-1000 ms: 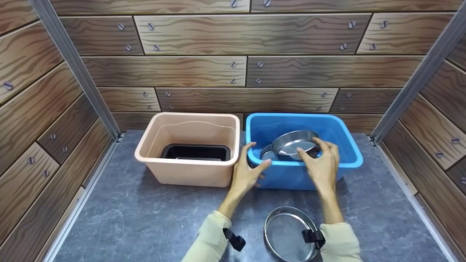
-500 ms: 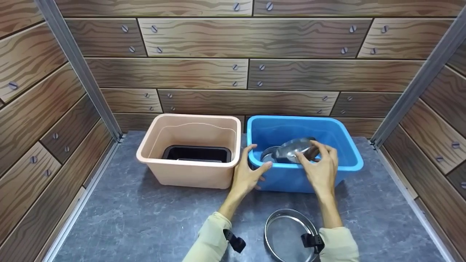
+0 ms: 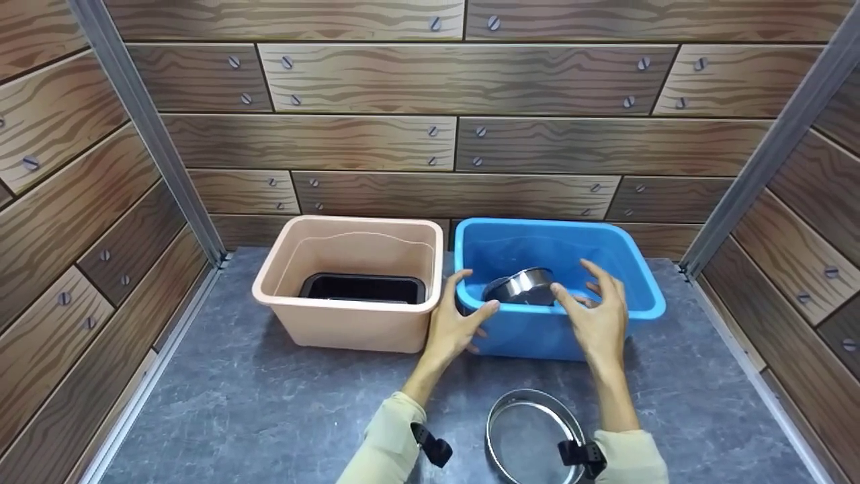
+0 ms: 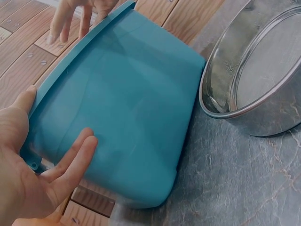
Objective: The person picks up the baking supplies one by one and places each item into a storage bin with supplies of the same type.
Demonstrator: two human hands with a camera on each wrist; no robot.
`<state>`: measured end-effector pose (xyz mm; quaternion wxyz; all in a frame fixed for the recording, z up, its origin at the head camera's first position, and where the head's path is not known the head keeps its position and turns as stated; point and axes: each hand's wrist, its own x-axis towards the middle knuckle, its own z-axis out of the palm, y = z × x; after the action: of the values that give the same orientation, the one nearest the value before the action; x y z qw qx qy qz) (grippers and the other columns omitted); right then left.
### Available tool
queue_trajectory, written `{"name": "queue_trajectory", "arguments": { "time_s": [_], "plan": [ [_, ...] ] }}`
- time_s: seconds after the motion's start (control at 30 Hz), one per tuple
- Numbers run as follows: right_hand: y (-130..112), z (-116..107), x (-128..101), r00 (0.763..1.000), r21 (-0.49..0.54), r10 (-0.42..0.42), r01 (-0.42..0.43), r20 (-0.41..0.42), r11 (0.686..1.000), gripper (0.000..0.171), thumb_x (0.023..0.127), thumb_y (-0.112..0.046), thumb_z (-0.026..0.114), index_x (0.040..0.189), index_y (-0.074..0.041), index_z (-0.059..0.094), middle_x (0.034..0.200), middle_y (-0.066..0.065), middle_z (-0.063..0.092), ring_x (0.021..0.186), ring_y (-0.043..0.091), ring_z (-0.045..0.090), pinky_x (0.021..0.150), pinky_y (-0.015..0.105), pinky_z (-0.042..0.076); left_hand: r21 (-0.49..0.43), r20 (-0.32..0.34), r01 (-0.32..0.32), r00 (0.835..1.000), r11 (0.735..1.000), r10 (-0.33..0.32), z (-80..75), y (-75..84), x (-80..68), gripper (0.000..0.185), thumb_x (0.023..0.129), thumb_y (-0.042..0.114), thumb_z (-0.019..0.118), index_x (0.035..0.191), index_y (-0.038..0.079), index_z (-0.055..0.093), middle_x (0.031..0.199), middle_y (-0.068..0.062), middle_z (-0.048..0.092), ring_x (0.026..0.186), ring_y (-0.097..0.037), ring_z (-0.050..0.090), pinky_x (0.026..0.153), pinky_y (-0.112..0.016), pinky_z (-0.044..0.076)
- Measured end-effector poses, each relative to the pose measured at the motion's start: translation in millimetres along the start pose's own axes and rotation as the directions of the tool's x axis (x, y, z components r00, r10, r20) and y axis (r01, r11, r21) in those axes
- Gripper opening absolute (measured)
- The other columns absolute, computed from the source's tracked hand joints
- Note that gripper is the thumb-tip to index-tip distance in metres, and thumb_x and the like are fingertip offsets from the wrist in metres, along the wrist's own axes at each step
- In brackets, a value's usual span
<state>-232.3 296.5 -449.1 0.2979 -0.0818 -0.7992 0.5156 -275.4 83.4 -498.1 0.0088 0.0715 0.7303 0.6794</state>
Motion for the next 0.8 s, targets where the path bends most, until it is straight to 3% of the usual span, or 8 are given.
{"name": "queue_trajectory", "arguments": {
  "time_s": [0.1,0.23,0.47,0.6,0.8],
  "plan": [
    [-3.0,-4.9,-6.3,1.000,0.054,-0.009,0.010,-0.013,0.998,0.063,0.080,-0.028,0.082,0.137,-0.021,0.055,0.131,0.006,0.050,0.118,0.021,0.052,0.087,0.022,0.055,0.002,-0.004,-0.005,1.000,1.000,0.005,1.2,0.2,0.2,0.068,0.075,0.049,0.080,0.130,0.056,0.041,0.092,-0.016,0.065,0.061,-0.038,0.070,0.045,-0.058,0.054],
    [-17.0,-11.5,-20.6,1.000,0.133,-0.005,0.008,-0.022,0.991,0.063,0.081,-0.018,0.080,0.138,-0.015,0.054,0.132,0.008,0.051,0.119,0.021,0.052,0.088,0.021,0.053,0.002,-0.007,-0.012,1.000,1.000,0.012,1.1,-0.5,-0.3,0.069,0.075,0.050,0.080,0.133,0.051,0.042,0.087,-0.014,0.066,0.062,-0.041,0.069,0.041,-0.053,0.054],
    [-34.4,-26.8,-44.6,0.998,0.315,0.020,-0.002,-0.052,0.949,0.057,0.081,-0.002,0.076,0.134,0.000,0.054,0.129,0.014,0.054,0.113,0.022,0.056,0.085,0.018,0.054,-0.004,-0.001,0.000,1.000,1.000,0.000,0.9,-2.5,-2.0,0.068,0.075,0.050,0.081,0.129,0.056,0.041,0.091,-0.014,0.066,0.064,-0.043,0.069,0.043,-0.056,0.054],
    [-29.3,-33.4,-51.3,0.997,0.376,0.027,0.000,-0.068,0.927,0.057,0.081,0.004,0.075,0.134,0.002,0.053,0.127,0.020,0.055,0.112,0.030,0.057,0.083,0.017,0.054,-0.001,0.002,-0.001,1.000,1.000,0.001,1.1,-2.4,-1.1,0.065,0.077,0.045,0.080,0.128,0.056,0.041,0.090,-0.013,0.066,0.064,-0.041,0.069,0.045,-0.056,0.055],
    [-4.6,-40.0,-57.9,0.997,0.386,0.024,0.008,-0.078,0.922,0.058,0.081,0.006,0.073,0.135,0.000,0.052,0.124,0.013,0.058,0.111,0.027,0.058,0.086,0.017,0.055,0.009,0.002,-0.004,1.000,1.000,0.004,1.8,-1.3,0.1,0.067,0.076,0.048,0.080,0.132,0.050,0.042,0.088,-0.009,0.066,0.063,-0.038,0.070,0.042,-0.051,0.055]
  ]
}}
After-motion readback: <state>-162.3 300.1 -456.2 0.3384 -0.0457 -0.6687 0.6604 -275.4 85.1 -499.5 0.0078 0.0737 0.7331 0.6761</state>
